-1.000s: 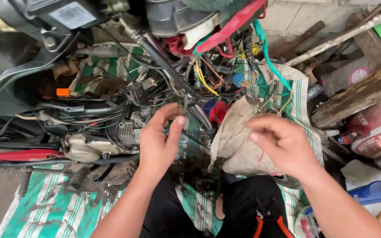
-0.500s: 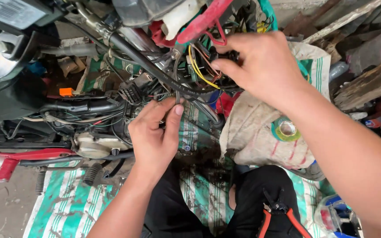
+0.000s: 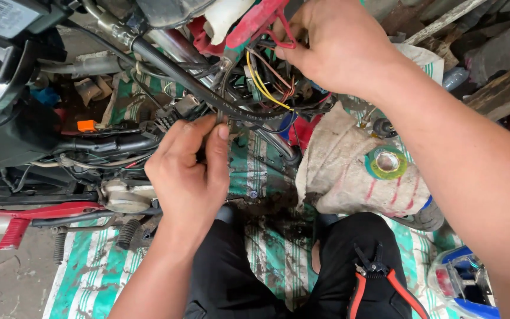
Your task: Repairing and taping electrical wiring on a motorcycle
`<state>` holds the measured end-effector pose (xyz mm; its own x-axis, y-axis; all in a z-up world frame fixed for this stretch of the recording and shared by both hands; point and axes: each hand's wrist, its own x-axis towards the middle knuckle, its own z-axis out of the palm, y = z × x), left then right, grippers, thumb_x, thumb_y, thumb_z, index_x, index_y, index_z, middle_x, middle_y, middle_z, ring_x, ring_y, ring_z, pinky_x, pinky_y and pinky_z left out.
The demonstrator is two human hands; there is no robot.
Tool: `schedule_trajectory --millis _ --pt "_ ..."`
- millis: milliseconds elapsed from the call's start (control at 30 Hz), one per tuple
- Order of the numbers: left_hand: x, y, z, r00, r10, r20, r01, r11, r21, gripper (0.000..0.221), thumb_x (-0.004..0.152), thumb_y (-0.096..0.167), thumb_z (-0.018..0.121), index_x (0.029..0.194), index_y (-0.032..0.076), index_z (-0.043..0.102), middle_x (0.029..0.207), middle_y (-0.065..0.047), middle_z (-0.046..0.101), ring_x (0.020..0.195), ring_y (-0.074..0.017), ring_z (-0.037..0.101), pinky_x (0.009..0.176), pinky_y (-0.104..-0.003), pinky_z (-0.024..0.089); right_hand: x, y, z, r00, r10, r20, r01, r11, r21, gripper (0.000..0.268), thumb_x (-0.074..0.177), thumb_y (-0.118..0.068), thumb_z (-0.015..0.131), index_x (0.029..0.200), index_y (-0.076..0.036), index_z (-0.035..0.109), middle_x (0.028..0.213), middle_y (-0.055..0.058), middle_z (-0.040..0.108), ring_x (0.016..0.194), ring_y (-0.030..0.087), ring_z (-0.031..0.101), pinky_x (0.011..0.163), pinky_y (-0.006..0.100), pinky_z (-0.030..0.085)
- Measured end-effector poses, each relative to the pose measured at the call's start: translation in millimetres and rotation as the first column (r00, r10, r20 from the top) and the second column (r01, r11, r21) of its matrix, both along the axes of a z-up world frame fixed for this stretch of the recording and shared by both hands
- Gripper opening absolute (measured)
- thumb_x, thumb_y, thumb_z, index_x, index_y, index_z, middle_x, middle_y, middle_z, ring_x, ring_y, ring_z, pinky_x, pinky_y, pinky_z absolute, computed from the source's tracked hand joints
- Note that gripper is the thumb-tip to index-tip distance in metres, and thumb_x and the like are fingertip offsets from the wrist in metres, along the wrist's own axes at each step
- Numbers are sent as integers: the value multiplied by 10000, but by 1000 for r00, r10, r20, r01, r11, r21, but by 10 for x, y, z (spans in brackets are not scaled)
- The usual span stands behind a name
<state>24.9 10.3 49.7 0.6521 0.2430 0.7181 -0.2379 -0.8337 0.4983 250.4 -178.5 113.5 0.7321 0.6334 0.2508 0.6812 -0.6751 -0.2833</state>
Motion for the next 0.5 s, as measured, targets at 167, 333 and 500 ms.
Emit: schedule_trajectory --millis 167,333,500 --pt "-36 82 126 999 -28 -18 28 999 28 154 1142 169 696 1139 45 788 865 -47 691 790 -245 664 712 -379 490 -73 -79 -21 817 423 393 -464 886 10 222 1075 2 787 1161 -164 908 1022 59 837 950 312 802 892 508 659" --pt "-69 139 103 998 -37 -41 38 999 19 179 1133 184 700 1147 41 807 945 -61 759 851 -243 725 751 -367 540 -240 -60 -71 738 268 619 -105 952 -288 356 1043 -319 681 1339 -403 859 1120 39 805 821 293 798 419 495 631" --pt "-109 129 76 997 -49 -65 52 998 42 179 1119 209 733 1166 54 810 964 -60 769 822 -232 730 687 -368 529 -237 -134 -98 554 275 786 -39 951 -305 238 1029 -486 736 1226 -504 867 940 -70 720 880 244 691 434 389 506"
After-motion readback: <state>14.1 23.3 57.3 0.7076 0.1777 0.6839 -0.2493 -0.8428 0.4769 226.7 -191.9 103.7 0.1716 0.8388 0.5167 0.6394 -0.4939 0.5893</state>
